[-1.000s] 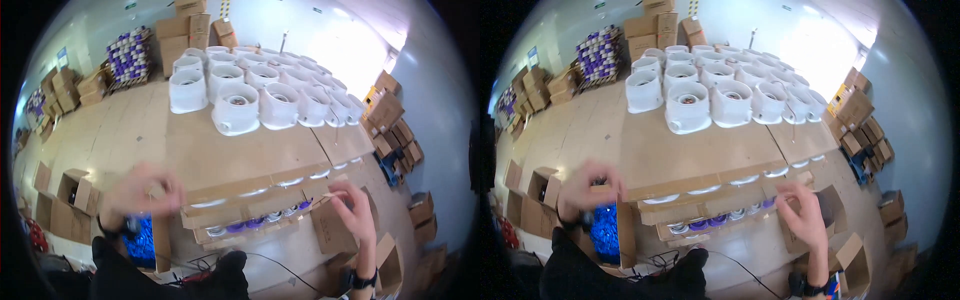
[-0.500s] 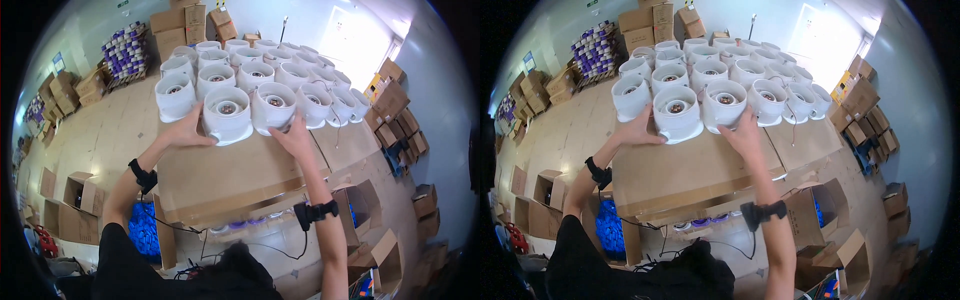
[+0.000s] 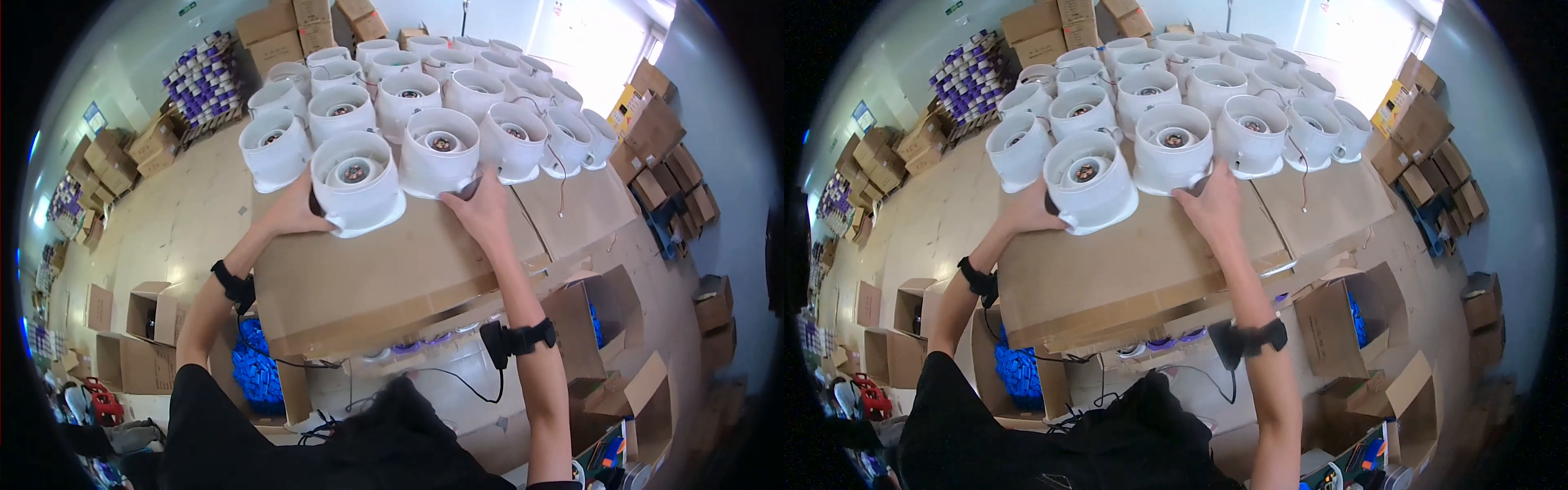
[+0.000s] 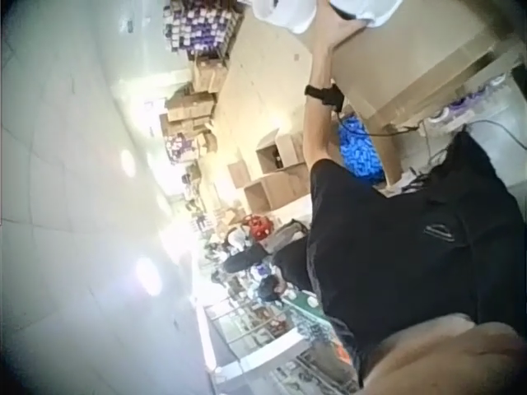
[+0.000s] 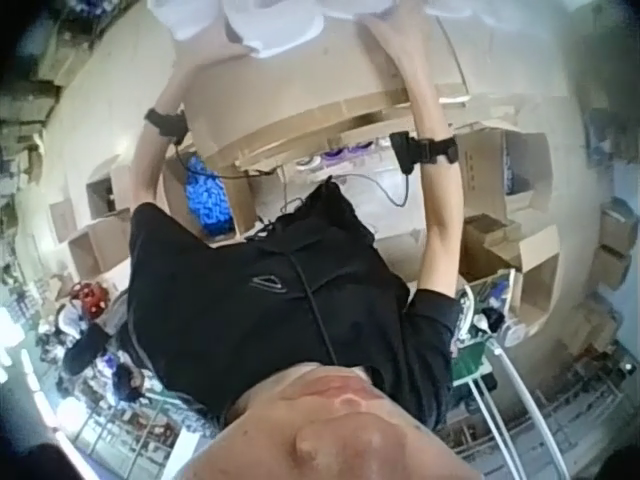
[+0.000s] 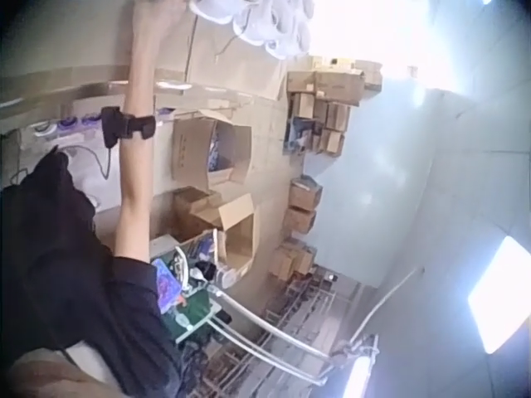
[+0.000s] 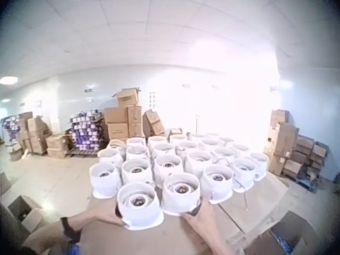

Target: Assembling small plastic fan units on a factory production line.

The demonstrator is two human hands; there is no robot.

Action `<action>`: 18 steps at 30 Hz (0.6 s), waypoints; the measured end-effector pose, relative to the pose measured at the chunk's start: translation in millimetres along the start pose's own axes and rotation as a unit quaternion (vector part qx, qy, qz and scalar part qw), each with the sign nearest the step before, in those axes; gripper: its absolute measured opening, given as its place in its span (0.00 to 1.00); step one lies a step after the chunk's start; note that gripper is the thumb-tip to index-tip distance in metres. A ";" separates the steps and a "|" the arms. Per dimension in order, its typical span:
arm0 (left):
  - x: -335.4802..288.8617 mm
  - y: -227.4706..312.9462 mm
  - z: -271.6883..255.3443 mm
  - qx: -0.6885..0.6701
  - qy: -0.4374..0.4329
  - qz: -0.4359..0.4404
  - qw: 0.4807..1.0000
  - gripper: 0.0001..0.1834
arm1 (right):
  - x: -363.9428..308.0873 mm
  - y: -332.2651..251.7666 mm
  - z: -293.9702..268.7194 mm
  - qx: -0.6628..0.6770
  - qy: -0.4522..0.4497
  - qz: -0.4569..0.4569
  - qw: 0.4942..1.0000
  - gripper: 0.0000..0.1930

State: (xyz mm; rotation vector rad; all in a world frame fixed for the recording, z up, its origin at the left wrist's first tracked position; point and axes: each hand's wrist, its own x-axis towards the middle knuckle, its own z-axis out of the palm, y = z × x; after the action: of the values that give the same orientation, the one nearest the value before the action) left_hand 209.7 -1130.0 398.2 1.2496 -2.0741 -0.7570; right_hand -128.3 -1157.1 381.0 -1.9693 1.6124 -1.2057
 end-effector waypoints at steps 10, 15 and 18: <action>-31.8 5.0 0.0 -0.043 -0.077 0.048 0.995 0.67 | -33.5 -14.0 -5.2 -0.120 0.023 -0.042 0.992 0.18; -73.6 2.0 5.9 -0.051 -0.042 0.035 0.997 0.66 | -35.6 -26.6 -5.2 -0.181 0.011 -0.023 0.983 0.16; -92.8 19.0 11.8 -0.051 -0.024 0.025 0.998 0.66 | -38.9 -18.2 -6.8 -0.133 0.023 -0.012 0.991 0.17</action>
State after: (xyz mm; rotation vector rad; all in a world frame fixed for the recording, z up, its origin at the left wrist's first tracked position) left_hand 225.6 -1036.7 385.9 1.1303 -2.0695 -0.8655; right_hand -122.0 -1114.1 382.3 -2.1382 1.8610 -1.0990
